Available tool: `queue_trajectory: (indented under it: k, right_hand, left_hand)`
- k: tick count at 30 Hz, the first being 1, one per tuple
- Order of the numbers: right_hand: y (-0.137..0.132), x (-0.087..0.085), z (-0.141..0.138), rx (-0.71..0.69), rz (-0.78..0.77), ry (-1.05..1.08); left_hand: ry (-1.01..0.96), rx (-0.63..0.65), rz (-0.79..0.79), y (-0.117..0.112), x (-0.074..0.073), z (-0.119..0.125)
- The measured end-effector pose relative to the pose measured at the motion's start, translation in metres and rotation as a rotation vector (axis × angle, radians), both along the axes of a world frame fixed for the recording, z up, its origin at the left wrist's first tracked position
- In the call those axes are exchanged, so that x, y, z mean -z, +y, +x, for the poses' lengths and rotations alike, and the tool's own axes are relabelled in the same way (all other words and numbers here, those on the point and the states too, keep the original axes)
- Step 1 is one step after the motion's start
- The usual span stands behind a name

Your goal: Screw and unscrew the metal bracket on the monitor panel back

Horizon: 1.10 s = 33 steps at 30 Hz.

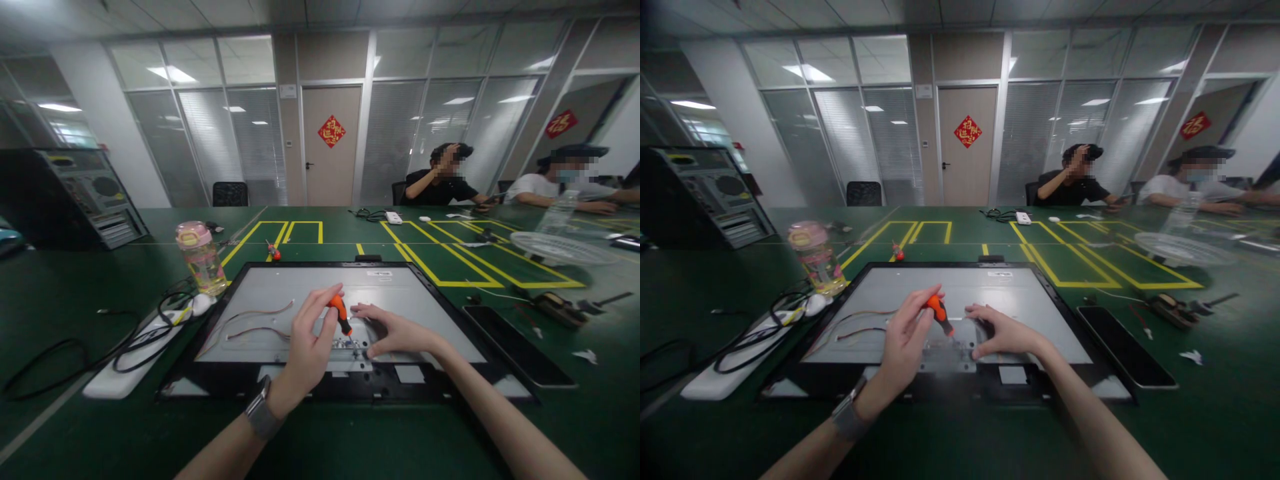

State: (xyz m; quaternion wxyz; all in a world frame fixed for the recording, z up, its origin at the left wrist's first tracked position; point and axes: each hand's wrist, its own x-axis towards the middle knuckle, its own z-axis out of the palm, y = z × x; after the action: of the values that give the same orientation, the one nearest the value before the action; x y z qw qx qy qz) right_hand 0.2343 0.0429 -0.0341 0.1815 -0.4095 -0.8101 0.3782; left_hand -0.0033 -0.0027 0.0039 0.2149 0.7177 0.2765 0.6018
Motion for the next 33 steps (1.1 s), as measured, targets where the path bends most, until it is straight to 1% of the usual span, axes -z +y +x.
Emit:
queue_trajectory:
  k: [4, 7, 13, 18, 23, 29, 33]
  right_hand:
    - [-0.0002, -0.0007, 0.0003, 0.000, -0.001, 0.000]
    - [-0.0006, -0.0007, 0.0005, 0.005, -0.005, 0.013]
    - [-0.0001, -0.0002, 0.0006, 0.001, 0.001, 0.019]
    - [-0.0004, -0.0016, 0.0003, 0.002, 0.009, 0.004]
    - [-0.0012, -0.0027, 0.0001, -0.001, 0.001, 0.007]
    - [-0.0004, -0.0009, 0.0008, 0.003, 0.003, 0.006]
    - [0.0001, 0.0006, 0.0012, 0.005, 0.014, 0.009]
  left_hand:
    - [0.001, -0.052, 0.043, 0.0006, -0.0001, 0.0022]
    - [-0.018, -0.085, 0.024, 0.0009, -0.0001, 0.0027]
    - [-0.015, -0.043, -0.029, 0.0017, 0.0001, 0.0010]
    - [-0.013, -0.097, 0.026, 0.0010, -0.0019, 0.0008]
    - [-0.004, -0.063, 0.001, 0.0001, -0.0035, 0.0005]
    - [-0.017, -0.109, 0.032, 0.0019, -0.0024, 0.0011]
    - [-0.020, -0.096, -0.003, 0.0018, -0.0015, 0.0000]
